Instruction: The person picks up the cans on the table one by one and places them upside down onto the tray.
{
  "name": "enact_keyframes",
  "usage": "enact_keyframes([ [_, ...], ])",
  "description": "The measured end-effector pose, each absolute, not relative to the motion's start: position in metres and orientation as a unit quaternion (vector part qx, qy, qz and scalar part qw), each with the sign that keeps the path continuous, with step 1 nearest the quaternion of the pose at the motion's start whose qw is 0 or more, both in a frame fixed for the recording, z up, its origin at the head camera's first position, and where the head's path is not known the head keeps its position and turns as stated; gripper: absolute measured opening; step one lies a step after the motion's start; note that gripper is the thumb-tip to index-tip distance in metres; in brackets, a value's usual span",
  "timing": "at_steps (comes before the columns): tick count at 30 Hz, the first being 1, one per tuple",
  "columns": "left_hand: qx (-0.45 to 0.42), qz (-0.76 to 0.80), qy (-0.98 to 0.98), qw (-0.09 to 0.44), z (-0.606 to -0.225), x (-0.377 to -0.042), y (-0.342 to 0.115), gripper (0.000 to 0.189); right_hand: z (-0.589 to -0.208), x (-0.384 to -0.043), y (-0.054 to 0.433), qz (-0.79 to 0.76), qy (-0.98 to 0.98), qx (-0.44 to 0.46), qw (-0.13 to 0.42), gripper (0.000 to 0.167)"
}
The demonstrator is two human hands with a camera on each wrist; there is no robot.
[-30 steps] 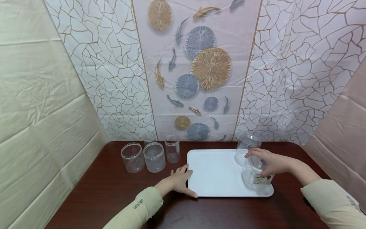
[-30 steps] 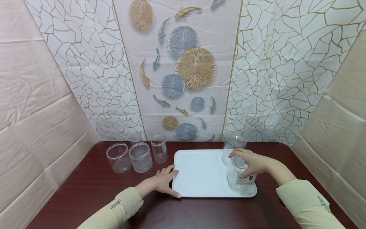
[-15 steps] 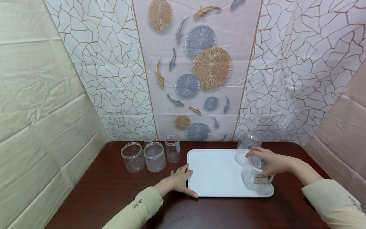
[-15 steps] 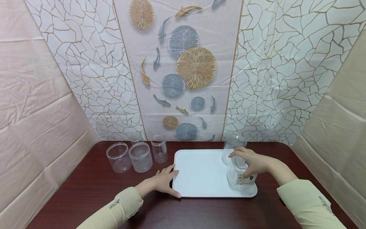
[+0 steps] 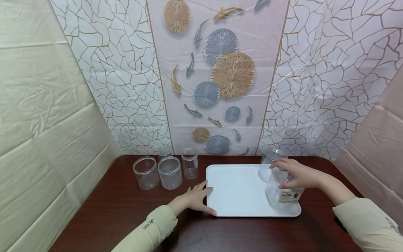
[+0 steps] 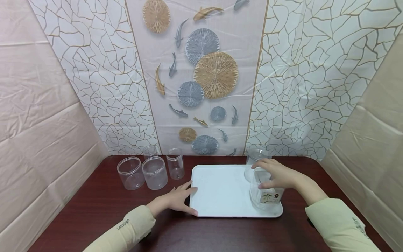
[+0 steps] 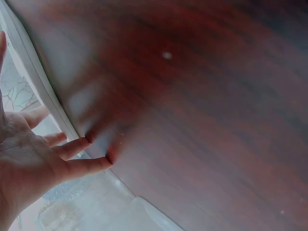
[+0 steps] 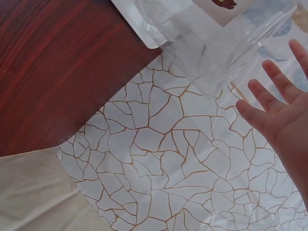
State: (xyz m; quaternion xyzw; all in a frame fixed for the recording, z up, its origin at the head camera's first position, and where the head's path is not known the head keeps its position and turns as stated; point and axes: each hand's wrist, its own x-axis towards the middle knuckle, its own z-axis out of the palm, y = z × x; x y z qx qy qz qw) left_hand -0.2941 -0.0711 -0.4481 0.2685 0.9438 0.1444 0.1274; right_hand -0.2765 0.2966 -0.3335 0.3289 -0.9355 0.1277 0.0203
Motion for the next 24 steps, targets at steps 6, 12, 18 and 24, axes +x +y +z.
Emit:
enact_keyframes([
  [6, 0.275, 0.147, 0.943, 0.118, -0.452, -0.298, -0.074, 0.092, -0.33, -0.275, 0.293, 0.124, -0.936, 0.327, 0.036, 0.053],
  [12, 0.281, 0.148, 0.942, 0.11, -0.453, -0.301, -0.078, 0.087, -0.329, -0.276, 0.291, 0.118, -0.935, 0.327, 0.066, 0.047],
  [18, 0.285, 0.148, 0.941, 0.103, -0.452, -0.303, -0.082, 0.079, -0.329, -0.275, 0.288, 0.135, -0.935, 0.318, 0.079, 0.042],
  [24, 0.296, 0.146, 0.941, 0.078, -0.448, -0.302, -0.085, 0.07, -0.327, -0.272, 0.281, 0.174, -0.928, 0.312, 0.109, 0.04],
])
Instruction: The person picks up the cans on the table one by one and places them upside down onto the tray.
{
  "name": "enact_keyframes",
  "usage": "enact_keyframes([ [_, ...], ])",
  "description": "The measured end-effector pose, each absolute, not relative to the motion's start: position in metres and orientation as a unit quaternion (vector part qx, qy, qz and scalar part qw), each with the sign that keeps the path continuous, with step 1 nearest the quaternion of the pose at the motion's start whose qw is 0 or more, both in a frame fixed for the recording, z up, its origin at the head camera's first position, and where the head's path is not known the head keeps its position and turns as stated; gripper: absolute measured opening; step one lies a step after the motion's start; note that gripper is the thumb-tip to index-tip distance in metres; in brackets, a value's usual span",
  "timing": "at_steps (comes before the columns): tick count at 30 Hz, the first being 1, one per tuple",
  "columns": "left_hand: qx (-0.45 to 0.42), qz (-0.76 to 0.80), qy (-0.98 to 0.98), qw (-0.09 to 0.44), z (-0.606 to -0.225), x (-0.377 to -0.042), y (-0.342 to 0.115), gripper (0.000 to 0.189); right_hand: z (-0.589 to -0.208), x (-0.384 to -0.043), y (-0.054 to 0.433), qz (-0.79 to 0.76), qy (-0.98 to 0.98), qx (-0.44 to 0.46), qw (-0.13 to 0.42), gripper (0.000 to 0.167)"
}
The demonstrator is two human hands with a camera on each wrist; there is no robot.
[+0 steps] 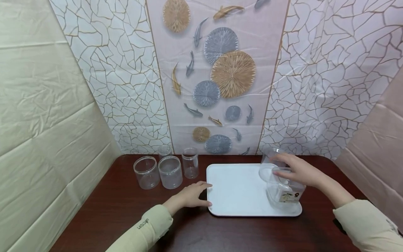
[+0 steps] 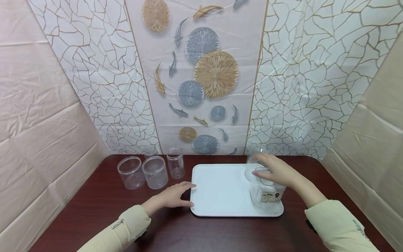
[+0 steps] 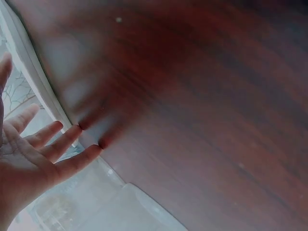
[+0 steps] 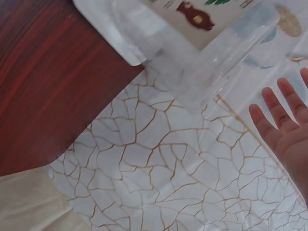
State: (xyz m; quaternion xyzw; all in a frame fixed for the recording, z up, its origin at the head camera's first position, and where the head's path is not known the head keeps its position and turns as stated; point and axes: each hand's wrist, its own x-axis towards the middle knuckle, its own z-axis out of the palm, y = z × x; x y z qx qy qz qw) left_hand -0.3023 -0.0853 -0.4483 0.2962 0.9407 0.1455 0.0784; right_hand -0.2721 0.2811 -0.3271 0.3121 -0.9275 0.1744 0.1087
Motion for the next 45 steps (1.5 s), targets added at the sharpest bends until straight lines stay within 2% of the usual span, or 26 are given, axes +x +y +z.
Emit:
enact_keyframes([
  [5, 0.309, 0.151, 0.938, 0.046, -0.446, -0.304, -0.089, 0.065, -0.327, -0.27, 0.273, 0.194, -0.916, 0.315, 0.154, 0.034],
  [11, 0.318, 0.165, 0.934, 0.011, -0.444, -0.304, -0.096, 0.055, -0.326, -0.268, 0.264, 0.245, -0.903, 0.31, 0.17, 0.03],
  [22, 0.305, 0.226, 0.923, -0.055, -0.435, -0.306, -0.112, 0.038, -0.327, -0.264, 0.251, 0.342, -0.895, 0.238, 0.158, 0.028],
  [37, 0.295, 0.246, 0.911, -0.152, -0.407, -0.305, -0.122, 0.035, -0.339, -0.257, 0.232, 0.402, -0.874, 0.222, 0.155, 0.024],
  [45, 0.274, 0.278, 0.902, -0.181, -0.392, -0.311, -0.123, 0.04, -0.345, -0.252, 0.22, 0.435, -0.859, 0.23, 0.142, 0.024],
])
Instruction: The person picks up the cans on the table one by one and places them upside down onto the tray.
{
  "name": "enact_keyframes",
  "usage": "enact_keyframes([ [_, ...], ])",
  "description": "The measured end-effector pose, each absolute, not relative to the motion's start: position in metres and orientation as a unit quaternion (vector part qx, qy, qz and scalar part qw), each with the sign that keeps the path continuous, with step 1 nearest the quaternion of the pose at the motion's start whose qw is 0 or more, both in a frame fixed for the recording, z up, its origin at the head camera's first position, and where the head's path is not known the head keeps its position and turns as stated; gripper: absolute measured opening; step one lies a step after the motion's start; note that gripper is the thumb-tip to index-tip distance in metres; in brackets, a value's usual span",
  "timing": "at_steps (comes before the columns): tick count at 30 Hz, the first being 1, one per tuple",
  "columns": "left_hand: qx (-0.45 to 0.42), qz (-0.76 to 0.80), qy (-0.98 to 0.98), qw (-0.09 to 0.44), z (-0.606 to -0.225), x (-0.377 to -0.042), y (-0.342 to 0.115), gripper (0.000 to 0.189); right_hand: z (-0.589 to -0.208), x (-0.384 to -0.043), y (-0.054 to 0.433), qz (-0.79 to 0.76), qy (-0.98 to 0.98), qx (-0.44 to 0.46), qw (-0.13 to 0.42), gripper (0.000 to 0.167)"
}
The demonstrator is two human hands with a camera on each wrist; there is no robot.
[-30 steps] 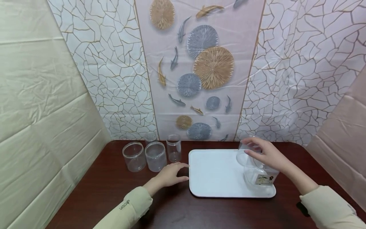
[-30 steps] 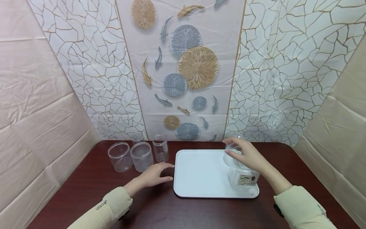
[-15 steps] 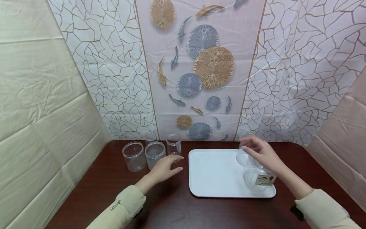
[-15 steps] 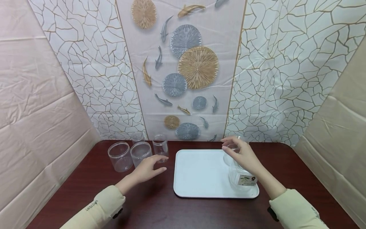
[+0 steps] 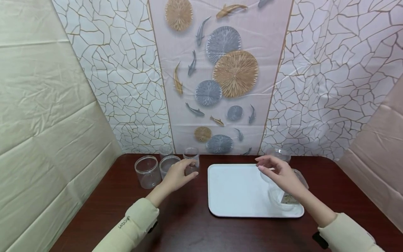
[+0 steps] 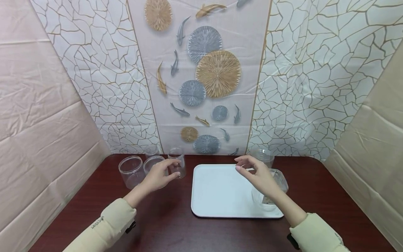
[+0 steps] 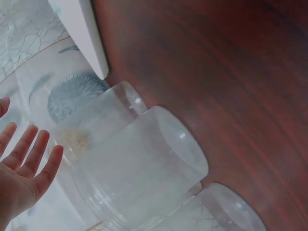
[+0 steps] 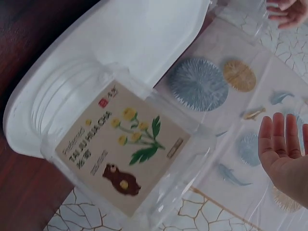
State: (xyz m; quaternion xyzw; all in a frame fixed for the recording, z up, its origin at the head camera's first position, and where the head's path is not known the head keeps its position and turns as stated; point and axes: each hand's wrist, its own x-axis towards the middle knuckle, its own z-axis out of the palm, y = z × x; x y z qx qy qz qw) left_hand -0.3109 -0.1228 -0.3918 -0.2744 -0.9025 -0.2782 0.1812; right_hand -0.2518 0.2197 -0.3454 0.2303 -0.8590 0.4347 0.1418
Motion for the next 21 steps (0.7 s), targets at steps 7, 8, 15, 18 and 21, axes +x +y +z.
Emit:
enact_keyframes([
  [7, -0.261, -0.303, -0.892, 0.21, -0.379, -0.321, -0.125, 0.042, -0.354, -0.252, 0.214, 0.449, -0.845, 0.256, 0.137, 0.023],
  [8, -0.258, -0.303, -0.892, 0.216, -0.377, -0.323, -0.125, 0.043, -0.355, -0.252, 0.213, 0.449, -0.844, 0.259, 0.136, 0.024],
  [15, -0.238, -0.278, -0.901, 0.233, -0.366, -0.334, -0.124, 0.046, -0.363, -0.251, 0.203, 0.455, -0.84, 0.265, 0.132, 0.022],
  [18, -0.235, -0.269, -0.905, 0.23, -0.361, -0.339, -0.123, 0.048, -0.366, -0.249, 0.199, 0.46, -0.834, 0.274, 0.131, 0.022],
  [21, -0.234, -0.264, -0.909, 0.22, -0.357, -0.344, -0.122, 0.05, -0.368, -0.249, 0.195, 0.466, -0.829, 0.28, 0.128, 0.022],
])
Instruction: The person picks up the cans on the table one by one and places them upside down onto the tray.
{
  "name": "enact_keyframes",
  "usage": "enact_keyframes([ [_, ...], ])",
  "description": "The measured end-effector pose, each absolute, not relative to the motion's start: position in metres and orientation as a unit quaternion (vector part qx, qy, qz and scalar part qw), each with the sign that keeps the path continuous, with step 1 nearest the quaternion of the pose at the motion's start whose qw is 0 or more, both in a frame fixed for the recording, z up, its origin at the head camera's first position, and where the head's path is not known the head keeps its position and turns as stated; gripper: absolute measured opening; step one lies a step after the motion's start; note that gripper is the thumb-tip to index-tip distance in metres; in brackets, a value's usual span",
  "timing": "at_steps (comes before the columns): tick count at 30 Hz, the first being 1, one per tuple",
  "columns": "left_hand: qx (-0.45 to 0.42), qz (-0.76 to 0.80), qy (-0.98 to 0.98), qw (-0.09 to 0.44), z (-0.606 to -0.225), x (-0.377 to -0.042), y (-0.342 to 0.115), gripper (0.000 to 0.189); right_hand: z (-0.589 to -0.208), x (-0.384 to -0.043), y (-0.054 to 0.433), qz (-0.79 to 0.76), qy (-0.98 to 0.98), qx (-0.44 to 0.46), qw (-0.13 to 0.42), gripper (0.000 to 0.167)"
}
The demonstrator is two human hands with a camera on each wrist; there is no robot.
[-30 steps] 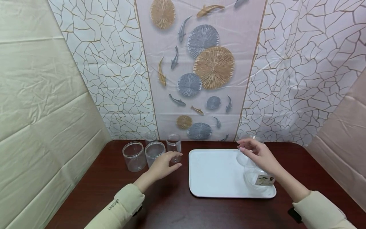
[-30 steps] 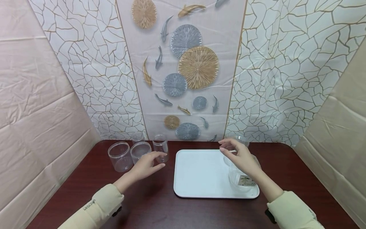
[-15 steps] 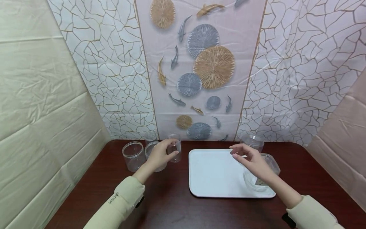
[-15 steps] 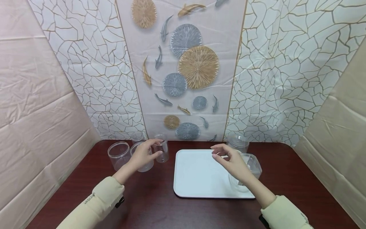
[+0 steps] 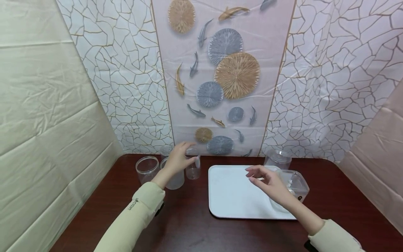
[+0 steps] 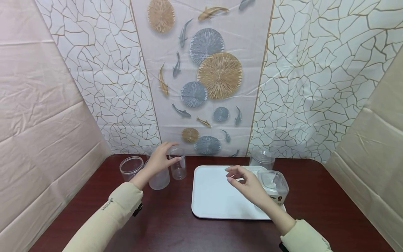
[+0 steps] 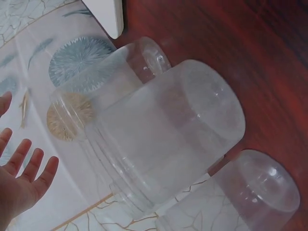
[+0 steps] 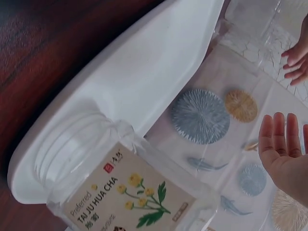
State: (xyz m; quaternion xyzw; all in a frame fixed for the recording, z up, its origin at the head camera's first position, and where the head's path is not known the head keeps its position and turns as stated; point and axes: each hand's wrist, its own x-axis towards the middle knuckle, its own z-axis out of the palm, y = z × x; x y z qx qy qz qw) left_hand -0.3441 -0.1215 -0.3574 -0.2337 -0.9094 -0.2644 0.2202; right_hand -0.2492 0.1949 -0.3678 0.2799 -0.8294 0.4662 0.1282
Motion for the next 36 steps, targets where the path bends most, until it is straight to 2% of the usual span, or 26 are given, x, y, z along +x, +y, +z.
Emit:
enact_keyframes([
  [10, -0.214, -0.245, -0.934, 0.15, -0.352, -0.36, -0.112, 0.062, -0.377, -0.252, 0.189, 0.466, -0.83, 0.291, 0.092, 0.025],
  [23, -0.189, -0.187, -0.962, 0.061, -0.351, -0.368, -0.107, 0.065, -0.392, -0.249, 0.183, 0.459, -0.84, 0.284, 0.051, 0.025],
  [36, -0.177, -0.175, -0.968, 0.019, -0.355, -0.372, -0.101, 0.07, -0.391, -0.247, 0.182, 0.45, -0.848, 0.276, 0.047, 0.026],
])
